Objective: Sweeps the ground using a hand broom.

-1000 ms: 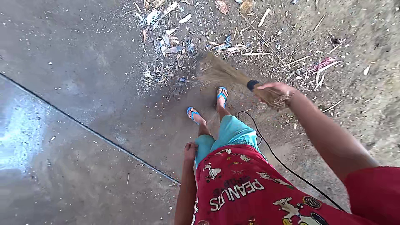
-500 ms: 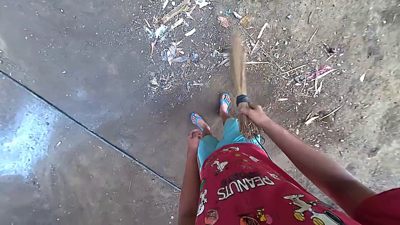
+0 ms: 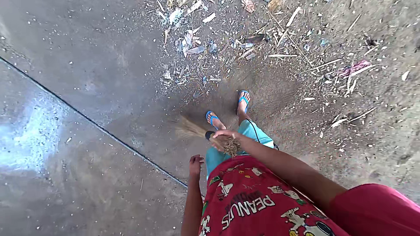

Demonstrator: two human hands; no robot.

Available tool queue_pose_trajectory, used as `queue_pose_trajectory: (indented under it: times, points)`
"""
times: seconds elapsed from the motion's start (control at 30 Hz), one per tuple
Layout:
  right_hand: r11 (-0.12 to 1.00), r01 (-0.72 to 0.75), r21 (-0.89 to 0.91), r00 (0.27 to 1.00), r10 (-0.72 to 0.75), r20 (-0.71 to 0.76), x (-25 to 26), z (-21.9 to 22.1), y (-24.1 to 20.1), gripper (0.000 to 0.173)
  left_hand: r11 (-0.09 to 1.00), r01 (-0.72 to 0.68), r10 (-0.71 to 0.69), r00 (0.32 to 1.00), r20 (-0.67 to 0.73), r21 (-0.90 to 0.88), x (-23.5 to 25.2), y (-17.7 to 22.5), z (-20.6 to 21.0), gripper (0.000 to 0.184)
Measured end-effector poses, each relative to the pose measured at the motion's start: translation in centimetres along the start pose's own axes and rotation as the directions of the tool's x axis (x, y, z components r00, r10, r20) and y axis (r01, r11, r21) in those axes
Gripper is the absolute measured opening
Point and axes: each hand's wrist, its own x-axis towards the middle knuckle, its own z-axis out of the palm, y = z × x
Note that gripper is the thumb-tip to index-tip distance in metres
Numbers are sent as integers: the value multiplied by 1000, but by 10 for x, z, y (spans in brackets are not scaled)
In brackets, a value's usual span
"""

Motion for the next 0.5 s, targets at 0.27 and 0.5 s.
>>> queue_pose_trajectory:
  times: [0.27,0.5]
  points:
    - [910,392,-134,599,-363,-714,-157,-108,-49,27,984,-163,153,980,129,74,36,52,8,40]
    - [770,530,-354,85,-464,-882,-151,-20,-56,38,959,-279,282,950,136,-42,29,88,27,34]
